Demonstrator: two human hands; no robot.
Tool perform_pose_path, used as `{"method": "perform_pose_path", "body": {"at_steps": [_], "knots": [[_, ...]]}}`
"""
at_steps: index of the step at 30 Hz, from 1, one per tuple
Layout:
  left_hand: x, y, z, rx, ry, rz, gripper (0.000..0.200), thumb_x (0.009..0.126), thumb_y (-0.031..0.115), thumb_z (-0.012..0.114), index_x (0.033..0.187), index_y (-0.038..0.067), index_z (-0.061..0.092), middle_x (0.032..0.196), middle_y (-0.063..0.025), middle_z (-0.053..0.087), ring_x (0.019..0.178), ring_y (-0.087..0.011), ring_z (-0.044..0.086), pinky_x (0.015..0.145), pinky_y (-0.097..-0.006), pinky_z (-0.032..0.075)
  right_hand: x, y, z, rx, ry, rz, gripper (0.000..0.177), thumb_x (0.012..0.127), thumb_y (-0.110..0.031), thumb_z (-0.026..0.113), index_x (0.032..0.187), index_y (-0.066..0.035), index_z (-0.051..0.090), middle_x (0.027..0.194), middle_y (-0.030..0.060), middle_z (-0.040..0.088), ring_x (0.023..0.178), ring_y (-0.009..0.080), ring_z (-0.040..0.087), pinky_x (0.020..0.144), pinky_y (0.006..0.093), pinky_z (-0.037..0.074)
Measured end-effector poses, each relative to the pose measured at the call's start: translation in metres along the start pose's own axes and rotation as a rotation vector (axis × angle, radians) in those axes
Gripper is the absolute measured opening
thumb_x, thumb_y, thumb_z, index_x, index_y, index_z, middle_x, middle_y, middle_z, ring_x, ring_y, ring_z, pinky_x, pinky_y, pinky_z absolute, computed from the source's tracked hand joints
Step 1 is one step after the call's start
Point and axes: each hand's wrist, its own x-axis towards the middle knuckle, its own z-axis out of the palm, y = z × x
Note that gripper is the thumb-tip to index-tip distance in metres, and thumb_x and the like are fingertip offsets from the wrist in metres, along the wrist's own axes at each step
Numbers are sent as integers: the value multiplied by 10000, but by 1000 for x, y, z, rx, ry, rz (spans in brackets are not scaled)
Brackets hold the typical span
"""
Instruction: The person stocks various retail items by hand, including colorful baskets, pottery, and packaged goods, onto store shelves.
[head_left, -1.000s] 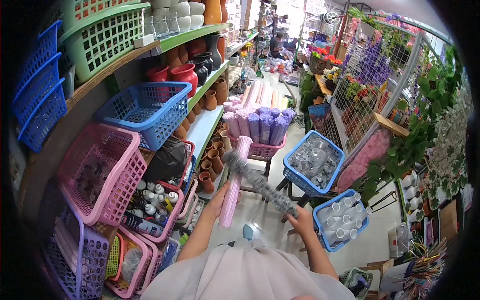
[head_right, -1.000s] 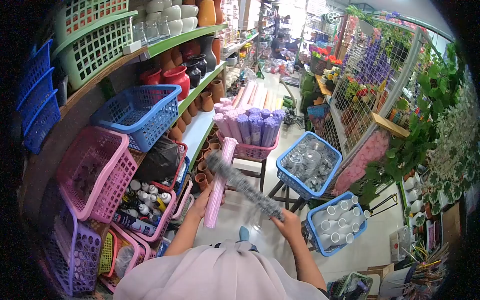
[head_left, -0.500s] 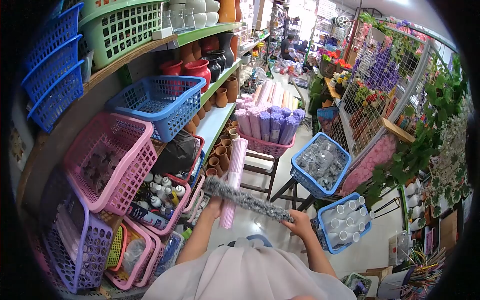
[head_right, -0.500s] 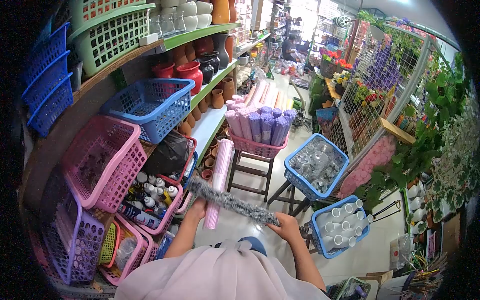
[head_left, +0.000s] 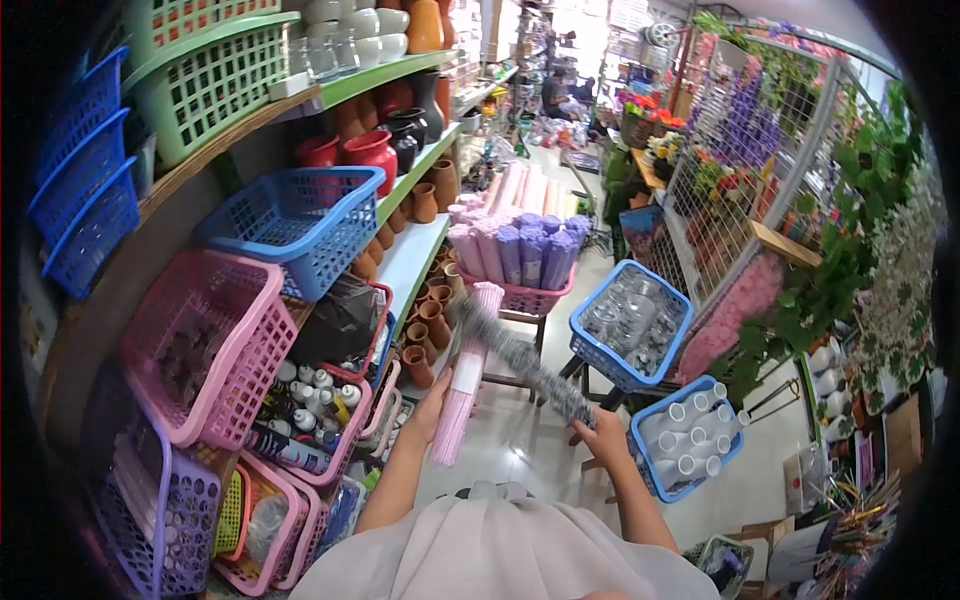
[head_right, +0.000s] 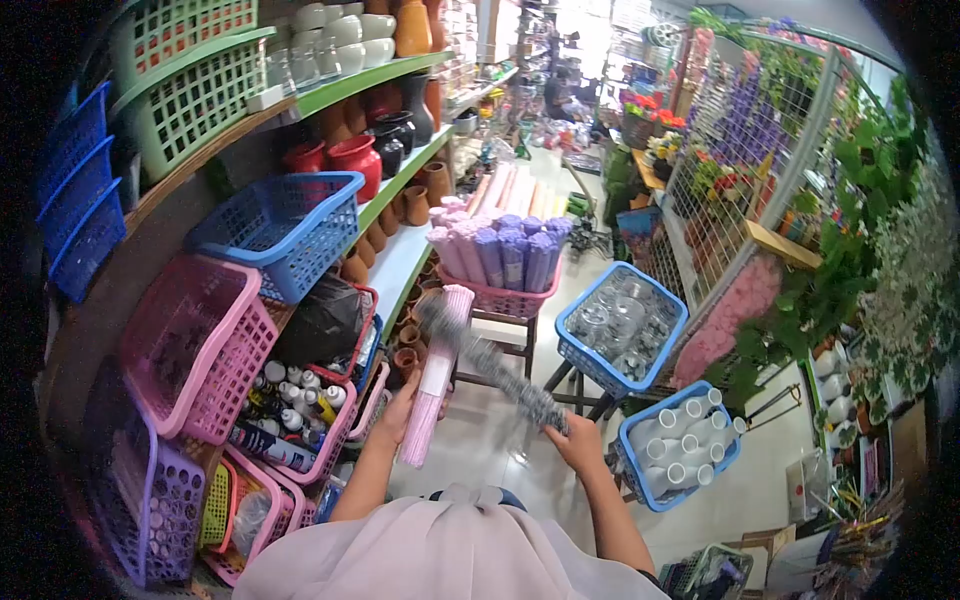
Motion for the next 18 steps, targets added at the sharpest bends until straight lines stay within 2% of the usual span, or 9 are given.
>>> {"method": "perform_pose_path", "body": {"at_steps": [3, 5, 7, 9, 10, 11, 13, 16, 18], "knots": [[17, -11, -4, -107, -12, -102, 455, 980, 459, 377, 1329, 168, 388, 1007, -94, 605, 777, -182, 622, 632, -335, 551, -11, 6, 7, -180, 33, -115, 300, 731, -315, 736, 884, -72, 650, 829, 157, 646, 766, 356, 618, 654, 410, 491], [32, -14, -16, -208, -231, -193, 450, 978, 459, 380, 1325, 172, 393, 992, -94, 601, 791, -188, 622, 625, -348, 555, -23, -8, -4, -118, 7, -314, 307, 729, -318, 735, 883, -67, 648, 814, 141, 646, 777, 358, 618, 665, 410, 498], [34, -13, 17, -88, -62, -69, 437, 983, 437, 382, 1321, 162, 407, 989, -95, 593, 796, -191, 615, 634, -338, 553, -23, -6, -16, -340, -107, -413, 309, 731, -317, 734, 897, -70, 654, 829, 133, 656, 784, 355, 621, 675, 405, 506], [39, -18, 25, 92, 201, -243, 439, 988, 417, 379, 1346, 164, 394, 1000, -97, 583, 790, -188, 604, 646, -318, 543, -20, 4, -20, -282, -41, -290, 315, 738, -304, 730, 938, -71, 660, 895, 132, 667, 805, 341, 629, 681, 395, 507], [48, -17, 29, -26, -94, -235, 458, 993, 404, 373, 1388, 174, 352, 1024, -96, 586, 784, -180, 597, 656, -306, 536, -17, 3, -23, -178, 70, -40, 324, 738, -302, 728, 957, -73, 659, 928, 133, 667, 814, 334, 632, 687, 393, 509], [54, -20, 33, -22, -105, -253, 458, 993, 404, 373, 1388, 174, 352, 1024, -96, 586, 784, -180, 597, 656, -306, 536, -16, 4, -26, -70, 180, 208, 334, 739, -301, 727, 975, -75, 659, 960, 134, 667, 824, 327, 634, 694, 392, 510], [68, -25, 43, 111, -179, -223, 477, 995, 404, 370, 1416, 186, 318, 1020, -94, 591, 778, -175, 598, 650, -307, 534, -19, 12, -27, 27, 232, 240, 337, 743, -305, 723, 985, -78, 659, 982, 135, 664, 836, 323, 634, 707, 396, 509], [93, -33, 57, 174, -188, -244, 486, 1001, 395, 362, 1430, 173, 300, 1020, -77, 593, 776, -142, 591, 664, -279, 521, -30, 31, -33, -236, 54, -232, 301, 701, -239, 739, 938, -69, 666, 867, 141, 661, 775, 325, 629, 683, 370, 496], [109, -36, 67, 262, -252, -212, 474, 1012, 366, 352, 1429, 145, 309, 1056, -58, 601, 790, -115, 589, 680, -264, 512, -27, 45, -43, -223, 98, -138, 318, 704, -265, 735, 947, -74, 664, 879, 134, 663, 799, 326, 631, 690, 387, 499]]}}
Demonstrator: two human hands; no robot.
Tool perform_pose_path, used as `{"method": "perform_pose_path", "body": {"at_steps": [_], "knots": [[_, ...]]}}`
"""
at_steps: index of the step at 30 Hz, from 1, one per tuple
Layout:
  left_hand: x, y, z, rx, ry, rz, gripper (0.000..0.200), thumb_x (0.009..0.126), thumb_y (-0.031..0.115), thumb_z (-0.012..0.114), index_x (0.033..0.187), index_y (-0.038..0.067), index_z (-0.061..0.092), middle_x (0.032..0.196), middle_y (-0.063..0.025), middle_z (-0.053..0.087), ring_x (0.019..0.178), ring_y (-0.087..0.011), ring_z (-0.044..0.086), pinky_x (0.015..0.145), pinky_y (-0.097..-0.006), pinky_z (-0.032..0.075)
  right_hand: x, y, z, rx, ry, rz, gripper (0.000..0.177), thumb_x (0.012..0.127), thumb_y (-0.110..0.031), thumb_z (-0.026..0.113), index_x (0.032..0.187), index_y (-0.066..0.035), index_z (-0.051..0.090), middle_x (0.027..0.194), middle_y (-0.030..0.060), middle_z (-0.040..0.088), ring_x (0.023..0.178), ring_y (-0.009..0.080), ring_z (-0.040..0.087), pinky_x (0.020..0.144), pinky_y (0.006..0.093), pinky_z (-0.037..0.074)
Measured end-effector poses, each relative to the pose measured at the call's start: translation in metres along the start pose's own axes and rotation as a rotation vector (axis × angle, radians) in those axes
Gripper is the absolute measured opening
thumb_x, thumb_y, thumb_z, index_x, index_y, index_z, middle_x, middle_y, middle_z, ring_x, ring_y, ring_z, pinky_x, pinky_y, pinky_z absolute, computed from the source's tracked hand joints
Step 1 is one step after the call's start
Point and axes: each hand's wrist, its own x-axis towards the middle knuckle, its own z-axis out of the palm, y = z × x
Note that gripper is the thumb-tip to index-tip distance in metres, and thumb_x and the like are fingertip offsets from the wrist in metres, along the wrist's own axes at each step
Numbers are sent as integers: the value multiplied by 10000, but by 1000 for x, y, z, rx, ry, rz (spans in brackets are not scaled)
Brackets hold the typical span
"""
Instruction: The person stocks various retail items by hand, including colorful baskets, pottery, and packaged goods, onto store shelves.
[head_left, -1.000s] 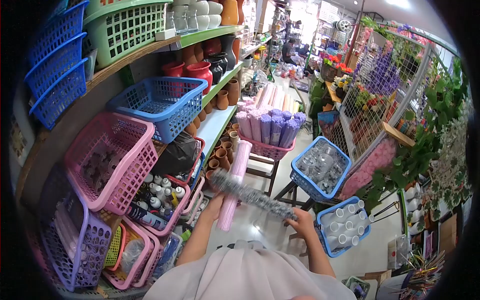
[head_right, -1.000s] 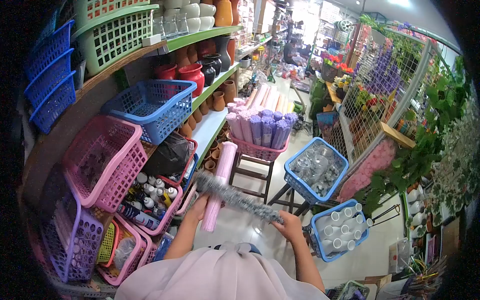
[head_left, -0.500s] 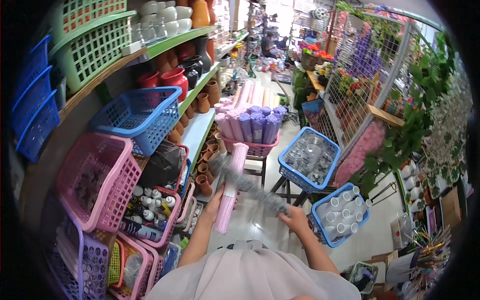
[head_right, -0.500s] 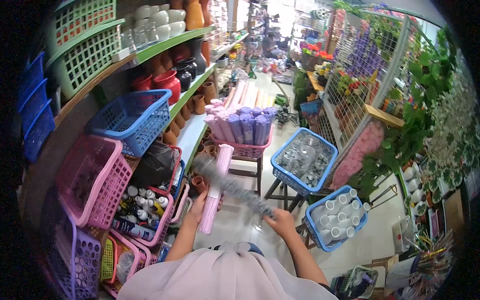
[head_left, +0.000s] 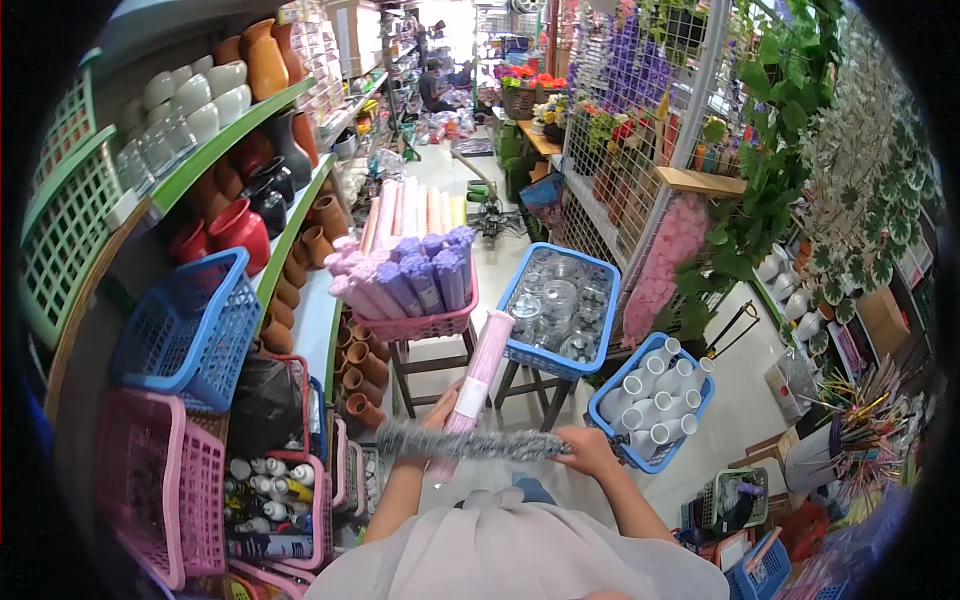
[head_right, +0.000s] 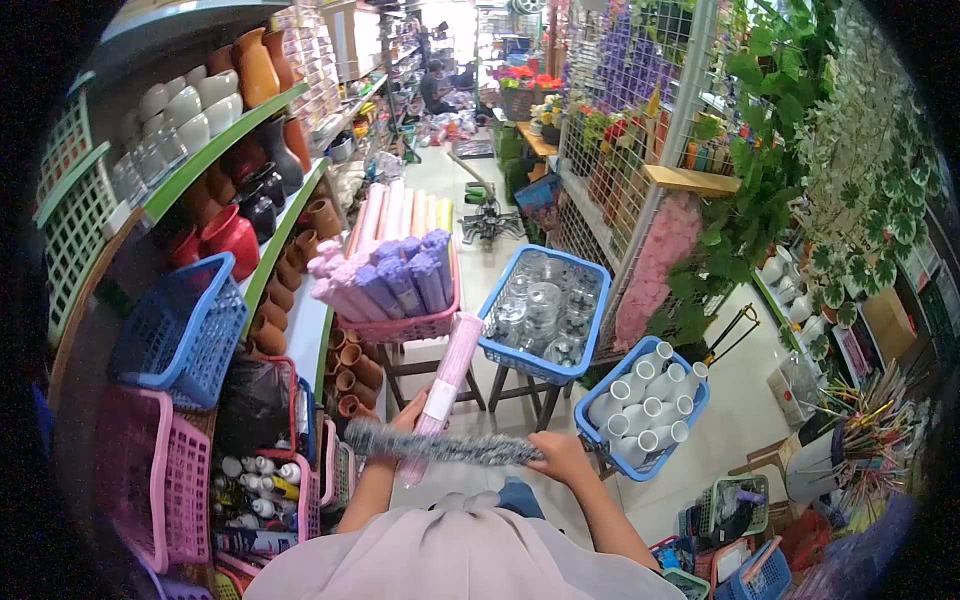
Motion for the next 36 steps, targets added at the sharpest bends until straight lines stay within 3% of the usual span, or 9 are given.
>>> {"method": "perform_pose_path", "body": {"at_steps": [1, 5, 7, 10, 14, 17, 26, 32, 36], "knots": [[23, -4, -1, 205, 81, 11, 470, 1015, 345, 352, 1429, 124, 320, 1089, -55, 595, 814, -116, 598, 695, -262, 510, 3, 10, -2, 10, 24, 82, 335, 706, -290, 730, 957, -79, 661, 891, 127, 666, 822, 328, 633, 697, 403, 501], [47, 13, 20, -53, -31, -100, 494, 1006, 359, 375, 1426, 104, 328, 1093, -41, 584, 841, -106, 589, 707, -253, 514, 34, 26, -18, 218, 288, 557, 337, 712, -292, 720, 955, -68, 655, 841, 132, 659, 794, 336, 625, 663, 398, 487], [71, 15, 24, -41, -37, -112, 500, 1000, 375, 383, 1425, 118, 330, 1078, -34, 583, 842, -101, 584, 702, -256, 525, 42, 36, -29, 142, 244, 527, 322, 727, -287, 715, 944, -59, 646, 823, 139, 653, 779, 344, 619, 654, 398, 483], [107, 15, 23, 161, -6, 14, 514, 998, 386, 387, 1434, 121, 316, 1126, -30, 570, 838, -76, 579, 635, -235, 518, 54, 71, -40, -44, 117, -22, 326, 752, -300, 704, 938, -43, 627, 807, 185, 637, 775, 376, 608, 650, 430, 469], [110, 20, 28, 162, 49, -22, 542, 992, 394, 401, 1448, 122, 291, 1143, -37, 565, 808, -90, 594, 615, -242, 526, 93, 93, -58, 115, 366, 481, 334, 800, -316, 668, 933, -14, 620, 833, 219, 648, 805, 423, 610, 692, 455, 472], [106, 27, 34, 81, 70, 7, 534, 991, 364, 419, 1449, 122, 288, 1151, -47, 563, 816, -101, 600, 632, -245, 531, 117, 112, -54, 198, 499, 514, 369, 820, -339, 657, 911, 16, 609, 817, 233, 650, 808, 424, 618, 696, 455, 475], [90, 20, 18, 78, 355, 118, 500, 997, 331, 414, 1442, 124, 314, 1218, -32, 548, 867, -106, 603, 679, -261, 528, 174, 147, -6, 70, 210, 380, 456, 842, -269, 644, 1189, -57, 438, 1018, 250, 607, 910, 428, 598, 746, 485, 471], [73, 5, 11, 52, 439, 148, 499, 993, 313, 433, 1437, 112, 326, 1297, -31, 498, 999, -117, 567, 790, -262, 500, 181, 156, 17, -246, -2, 324, 477, 799, -242, 676, 1191, -77, 460, 1048, 175, 543, 932, 392, 582, 756, 472, 485], [64, 2, 9, 85, 484, 211, 519, 984, 315, 441, 1442, 112, 302, 1220, -38, 529, 933, -116, 582, 712, -261, 522, 182, 154, 19, -322, -26, 276, 501, 764, -241, 705, 1176, -69, 478, 1045, 136, 535, 1014, 342, 534, 789, 459, 463]]}}
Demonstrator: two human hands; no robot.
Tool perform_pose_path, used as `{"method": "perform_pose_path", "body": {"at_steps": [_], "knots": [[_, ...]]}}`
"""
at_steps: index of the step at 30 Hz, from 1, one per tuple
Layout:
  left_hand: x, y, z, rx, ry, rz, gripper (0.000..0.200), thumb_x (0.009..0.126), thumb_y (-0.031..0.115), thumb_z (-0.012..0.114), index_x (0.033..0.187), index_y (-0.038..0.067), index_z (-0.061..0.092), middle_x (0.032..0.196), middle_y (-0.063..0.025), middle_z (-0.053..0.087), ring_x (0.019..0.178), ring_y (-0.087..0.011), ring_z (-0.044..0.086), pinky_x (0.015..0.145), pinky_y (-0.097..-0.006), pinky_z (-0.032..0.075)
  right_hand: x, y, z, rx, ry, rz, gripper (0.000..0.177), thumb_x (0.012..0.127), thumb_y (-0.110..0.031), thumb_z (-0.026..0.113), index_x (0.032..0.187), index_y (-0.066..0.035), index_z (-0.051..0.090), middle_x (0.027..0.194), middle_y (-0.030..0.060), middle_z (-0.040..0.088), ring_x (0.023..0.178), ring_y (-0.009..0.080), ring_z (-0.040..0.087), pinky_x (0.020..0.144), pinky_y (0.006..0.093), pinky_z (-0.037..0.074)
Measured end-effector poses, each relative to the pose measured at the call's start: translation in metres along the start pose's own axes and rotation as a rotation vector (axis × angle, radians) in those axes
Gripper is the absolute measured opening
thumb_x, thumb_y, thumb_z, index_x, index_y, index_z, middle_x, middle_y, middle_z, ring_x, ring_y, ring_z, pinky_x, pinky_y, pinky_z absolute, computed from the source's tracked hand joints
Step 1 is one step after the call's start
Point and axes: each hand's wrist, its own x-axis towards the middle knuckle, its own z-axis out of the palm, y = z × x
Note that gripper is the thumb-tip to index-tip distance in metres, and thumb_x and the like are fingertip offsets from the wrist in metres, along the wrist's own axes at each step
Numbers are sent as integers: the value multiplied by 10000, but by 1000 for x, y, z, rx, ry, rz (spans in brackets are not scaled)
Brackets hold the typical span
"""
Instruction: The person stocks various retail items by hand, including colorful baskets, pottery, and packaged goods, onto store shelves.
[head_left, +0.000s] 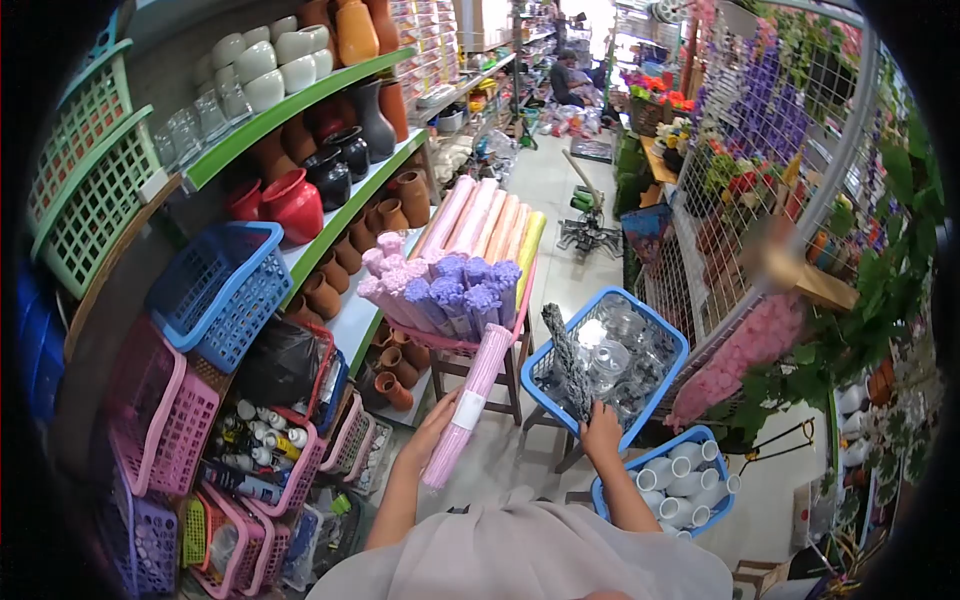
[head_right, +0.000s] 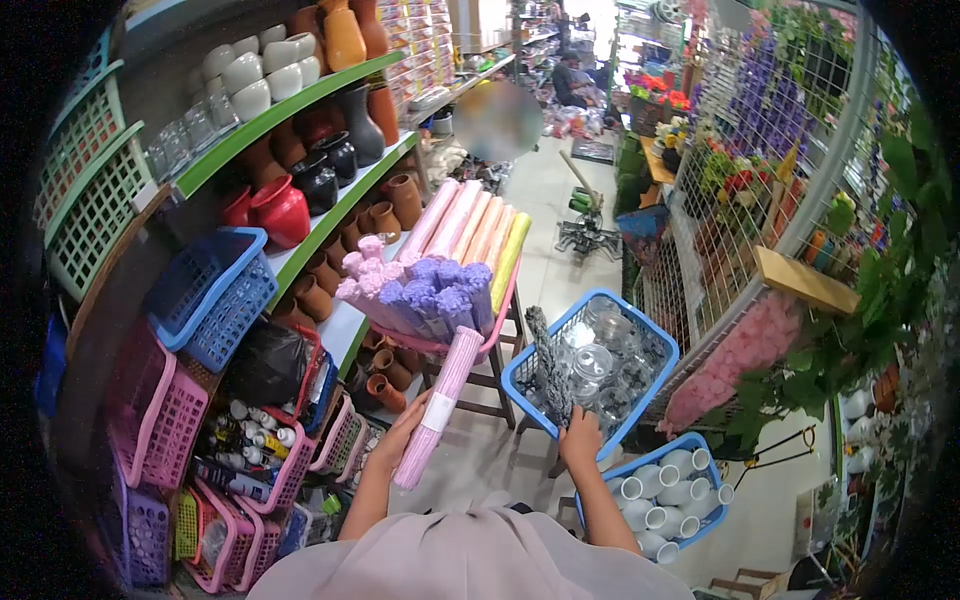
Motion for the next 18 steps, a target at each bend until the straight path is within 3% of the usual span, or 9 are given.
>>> {"method": "perform_pose_path", "body": {"at_steps": [2, 4, 5, 7, 9, 11, 13, 15, 18], "knots": [[-8, 7, 2, 28, -10, -24, 532, 966, 312, 496, 1429, 102, 341, 1342, -47, 455, 1108, -123, 510, 863, -263, 457, -3, -10, -10, -2, 92, -39, 500, 759, -240, 710, 1169, -65, 484, 1058, 132, 529, 1019, 343, 525, 794, 460, 451], [-10, -2, -3, 75, 47, 19, 556, 950, 314, 524, 1430, 103, 341, 1345, -51, 452, 1103, -126, 509, 883, -264, 442, -3, -26, -21, 62, 298, -158, 424, 756, -194, 705, 1109, -44, 525, 1023, 136, 536, 972, 339, 530, 780, 442, 438], [-10, -6, -6, 130, 88, 43, 581, 934, 317, 552, 1431, 103, 341, 1348, -55, 450, 1098, -128, 508, 904, -265, 427, -2, -32, -22, 68, 295, -188, 424, 756, -194, 705, 1109, -44, 525, 1023, 136, 536, 972, 339, 530, 780, 442, 438], [-22, 8, 2, 113, 121, 73, 621, 913, 287, 594, 1440, 104, 322, 1358, -65, 440, 1133, -143, 488, 944, -269, 393, -2, -47, -19, 401, 264, -391, 277, 779, -143, 683, 1005, -24, 574, 919, 134, 570, 856, 291, 576, 728, 384, 460], [-33, 15, 3, 189, 119, 186, 633, 908, 246, 604, 1447, 102, 305, 1366, -74, 434, 1171, -151, 465, 956, -275, 384, -9, -75, -14, 773, -112, -305, 176, 801, -118, 669, 925, -12, 601, 841, 122, 600, 727, 231, 595, 658, 322, 470], [-45, 19, -2, 197, 149, 236, 633, 911, 189, 598, 1451, 84, 286, 1412, -86, 384, 1252, -158, 413, 1012, -287, 342, -21, -106, -14, 834, -357, -412, 187, 824, -147, 685, 963, -39, 621, 830, 44, 643, 726, 111, 597, 605, 253, 460], [-65, 28, -4, 164, 206, 294, 647, 920, 171, 586, 1459, 56, 247, 1446, -90, 344, 1307, -166, 358, 1056, -294, 295, -35, -141, -22, 891, -696, -531, 343, 821, -195, 703, 1115, -63, 586, 999, 62, 644, 882, 137, 608, 711, 264, 478], [-82, 23, -22, 139, 276, 348, 666, 924, 168, 582, 1463, 36, 215, 1460, -91, 325, 1332, -172, 327, 1079, -301, 266, -52, -176, -22, 867, -909, -739, 525, 817, -237, 714, 1266, -83, 490, 1170, 83, 586, 1036, 181, 573, 846, 298, 463], [-122, 26, -44, -25, 290, 408, 646, 920, 180, 593, 1446, 34, 247, 1423, -82, 380, 1312, -163, 358, 1076, -318, 284, -86, -230, -25, 922, -1004, -885, 625, 808, -280, 734, 1306, -63, 425, 1170, 103, 570, 1097, 186, 522, 868, 325, 445]]}}
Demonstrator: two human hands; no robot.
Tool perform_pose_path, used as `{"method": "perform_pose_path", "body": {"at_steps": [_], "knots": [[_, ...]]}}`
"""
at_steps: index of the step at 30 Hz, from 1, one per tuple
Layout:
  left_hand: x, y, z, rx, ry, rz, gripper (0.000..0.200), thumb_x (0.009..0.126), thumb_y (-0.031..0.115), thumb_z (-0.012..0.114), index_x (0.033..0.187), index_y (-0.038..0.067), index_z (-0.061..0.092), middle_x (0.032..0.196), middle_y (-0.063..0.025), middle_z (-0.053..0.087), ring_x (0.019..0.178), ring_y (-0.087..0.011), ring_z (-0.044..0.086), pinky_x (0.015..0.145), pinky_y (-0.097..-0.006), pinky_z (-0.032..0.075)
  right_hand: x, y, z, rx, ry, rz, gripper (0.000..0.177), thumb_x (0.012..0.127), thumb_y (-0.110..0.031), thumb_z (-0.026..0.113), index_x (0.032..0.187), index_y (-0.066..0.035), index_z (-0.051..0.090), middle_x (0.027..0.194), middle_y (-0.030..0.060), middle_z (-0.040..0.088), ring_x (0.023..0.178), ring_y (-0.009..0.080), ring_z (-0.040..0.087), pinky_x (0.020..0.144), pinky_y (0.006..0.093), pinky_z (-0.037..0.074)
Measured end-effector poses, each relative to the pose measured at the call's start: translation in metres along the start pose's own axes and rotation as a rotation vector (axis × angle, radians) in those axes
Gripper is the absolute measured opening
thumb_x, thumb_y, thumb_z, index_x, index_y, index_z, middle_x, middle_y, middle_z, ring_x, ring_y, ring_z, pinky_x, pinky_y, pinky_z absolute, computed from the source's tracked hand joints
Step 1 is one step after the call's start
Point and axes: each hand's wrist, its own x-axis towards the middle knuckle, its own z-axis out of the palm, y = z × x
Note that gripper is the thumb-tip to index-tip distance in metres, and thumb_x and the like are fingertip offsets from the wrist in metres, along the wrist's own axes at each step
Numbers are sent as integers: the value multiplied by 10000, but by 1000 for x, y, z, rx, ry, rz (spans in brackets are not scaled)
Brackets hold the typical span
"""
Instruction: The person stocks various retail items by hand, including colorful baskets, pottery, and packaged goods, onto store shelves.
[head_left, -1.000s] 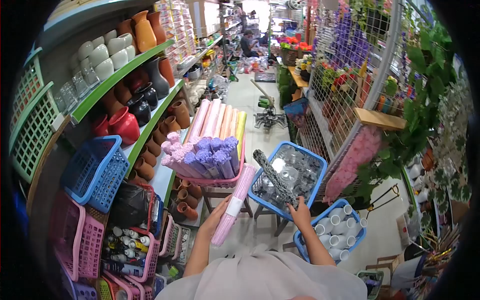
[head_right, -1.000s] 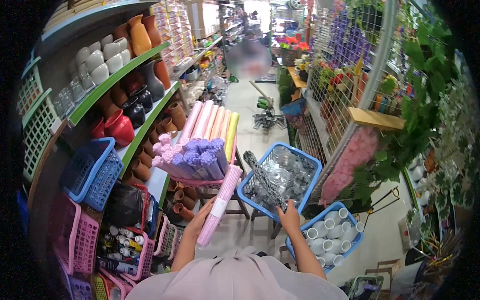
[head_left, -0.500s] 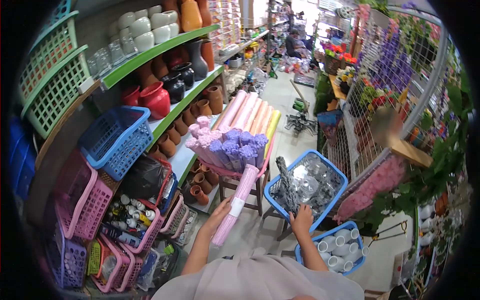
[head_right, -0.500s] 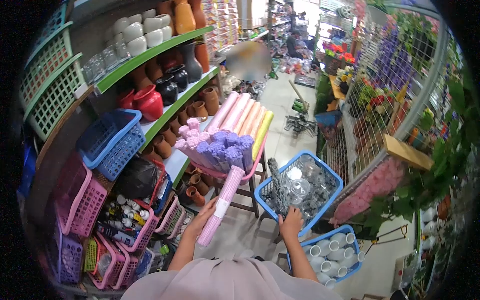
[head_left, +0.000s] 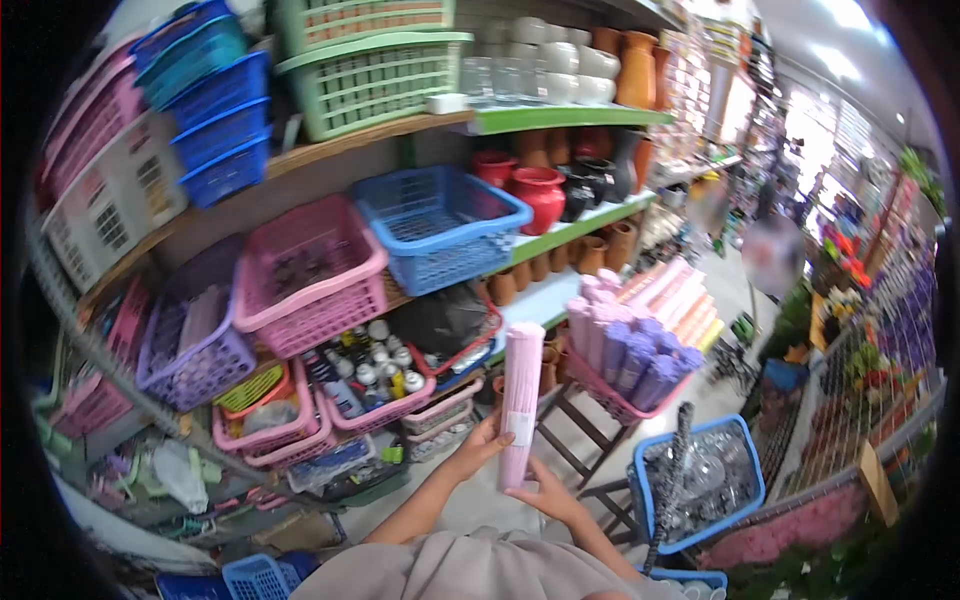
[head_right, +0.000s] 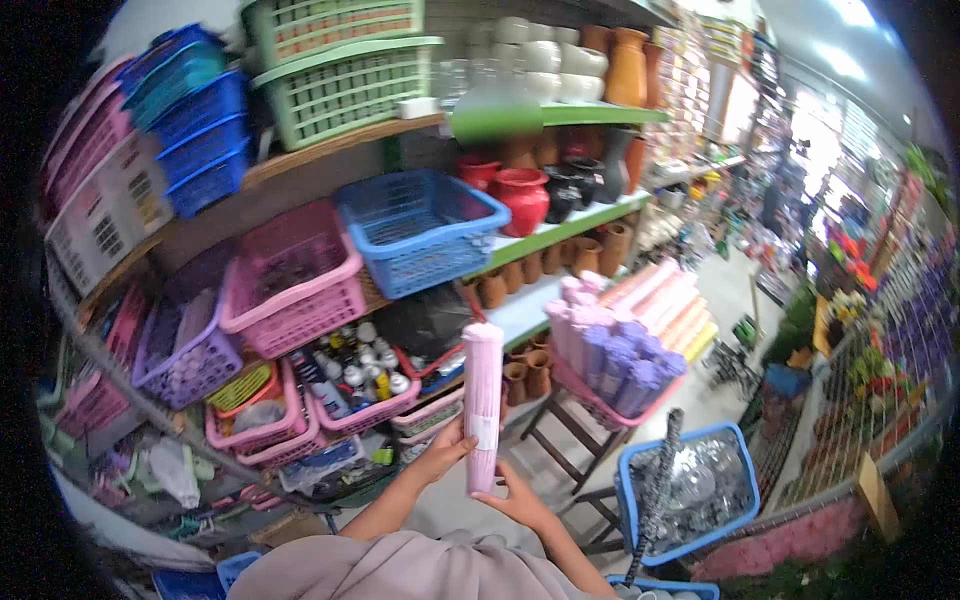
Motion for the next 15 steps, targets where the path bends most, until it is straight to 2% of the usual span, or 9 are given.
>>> {"method": "perform_pose_path", "body": {"at_steps": [3, 5, 6, 7, 8, 10, 13, 14, 15], "knots": [[-35, 34, -29, 20, 60, 123, 615, 931, 184, 576, 1438, 36, 261, 1409, -80, 399, 1310, -166, 360, 1077, -329, 287, 36, -3, 48, 89, -50, -163, 589, 814, -262, 734, 1269, -32, 440, 1087, 103, 576, 1028, 155, 541, 829, 315, 461], [-65, 70, -47, 84, 89, 157, 593, 950, 195, 544, 1442, 36, 253, 1416, -87, 390, 1307, -171, 365, 1084, -336, 282, 54, -31, 70, 75, -106, -17, 502, 828, -230, 716, 1207, -16, 467, 965, 67, 589, 891, 146, 586, 756, 293, 482], [-80, 82, -61, 144, 87, 219, 583, 960, 202, 527, 1443, 32, 247, 1420, -91, 386, 1303, -172, 373, 1086, -335, 279, 64, -27, 87, 63, -96, -102, 413, 847, -191, 688, 1159, -14, 483, 864, 37, 574, 751, 123, 590, 669, 275, 493], [-95, 92, -73, 203, 85, 278, 574, 969, 209, 509, 1444, 28, 242, 1424, -96, 381, 1298, -173, 380, 1088, -334, 276, 71, -39, 102, 62, -130, -110, 413, 847, -191, 688, 1159, -14, 483, 864, 37, 574, 751, 123, 590, 669, 275, 493], [-115, 105, -87, 374, 229, 266, 587, 976, 231, 497, 1452, 26, 222, 1411, -97, 391, 1273, -178, 408, 1075, -341, 300, 78, -54, 116, 133, -142, -95, 401, 853, -180, 678, 1162, -14, 482, 861, 39, 574, 735, 118, 587, 653, 273, 493], [-154, 146, -107, 461, 345, 337, 488, 966, 184, 498, 1397, 31, 330, 1338, -86, 464, 1214, -190, 464, 1025, -340, 358, 94, -81, 141, 167, -138, -123, 397, 865, -154, 655, 1189, -15, 472, 885, 50, 582, 699, 98, 580, 615, 266, 496], [-204, 202, -138, 877, 701, 631, 319, 882, 32, 540, 1200, 12, 550, 1189, -109, 574, 1127, -216, 529, 975, -330, 394, 123, -106, 165, -14, -50, -251, 467, 844, -133, 669, 1243, 5, 469, 949, 99, 602, 847, 155, 590, 752, 290, 488], [-222, 224, -141, 1040, 831, 719, 261, 828, -27, 550, 1079, -1, 615, 1106, -128, 604, 1082, -236, 547, 950, -336, 404, 133, -119, 172, -54, -17, -305, 482, 837, -140, 676, 1245, 12, 470, 981, 120, 607, 893, 172, 586, 790, 300, 477], [-237, 239, -153, 1101, 884, 798, 230, 831, -10, 551, 1047, 10, 629, 1094, -127, 601, 1061, -259, 555, 949, -368, 402, 141, -135, 178, -91, 17, -357, 496, 830, -146, 683, 1247, 19, 470, 1014, 141, 613, 939, 189, 582, 827, 311, 467]]}}
